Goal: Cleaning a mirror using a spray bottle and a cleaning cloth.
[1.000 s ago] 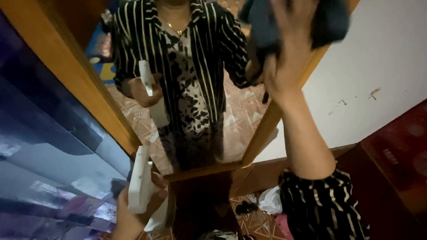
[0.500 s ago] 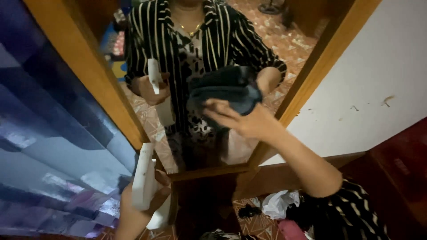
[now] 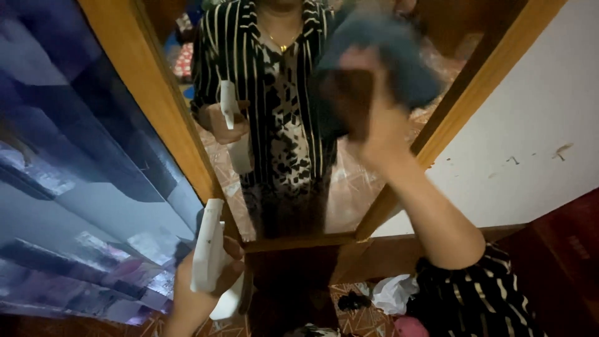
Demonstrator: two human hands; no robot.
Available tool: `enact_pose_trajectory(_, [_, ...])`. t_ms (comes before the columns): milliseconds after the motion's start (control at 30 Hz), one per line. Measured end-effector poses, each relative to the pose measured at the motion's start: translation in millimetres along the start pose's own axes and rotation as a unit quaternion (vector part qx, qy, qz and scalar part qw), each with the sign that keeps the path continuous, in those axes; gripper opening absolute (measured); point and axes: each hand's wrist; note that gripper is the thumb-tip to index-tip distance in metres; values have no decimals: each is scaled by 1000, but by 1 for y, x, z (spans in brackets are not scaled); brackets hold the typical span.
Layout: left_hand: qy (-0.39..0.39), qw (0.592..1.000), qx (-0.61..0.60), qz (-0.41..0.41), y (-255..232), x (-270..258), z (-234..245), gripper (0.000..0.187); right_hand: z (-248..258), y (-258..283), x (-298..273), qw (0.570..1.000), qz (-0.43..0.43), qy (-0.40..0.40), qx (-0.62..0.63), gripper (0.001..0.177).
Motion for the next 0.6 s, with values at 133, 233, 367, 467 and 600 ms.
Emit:
enact_pose_trajectory(133, [5, 991, 58, 120, 16, -1, 1, 31, -39, -9, -38, 958, 274, 50, -64, 28])
enact_pose_trajectory(233, [0, 992, 63, 111, 26, -1, 1, 35, -19, -7, -46, 918, 309, 160, -190, 53])
enact_pose_trajectory(367, [12, 999, 41, -11, 22, 0, 3, 32, 7, -23, -20, 961, 49, 265, -66, 52])
enact_pose_trajectory(467, [-16, 999, 2, -48, 8, 0, 2, 58, 35, -14, 8, 993, 101, -32, -48, 48])
enact_pose_trajectory(600, [-7, 1000, 10, -22, 5, -1, 4, 80, 23, 28, 18, 997, -22, -61, -52, 63])
Point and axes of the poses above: each hand's wrist, its own x-axis towards the middle knuckle, its own z-axis out of the back of the hand, y = z × x, and after that the axes turned 8 degrees about y, right-handed
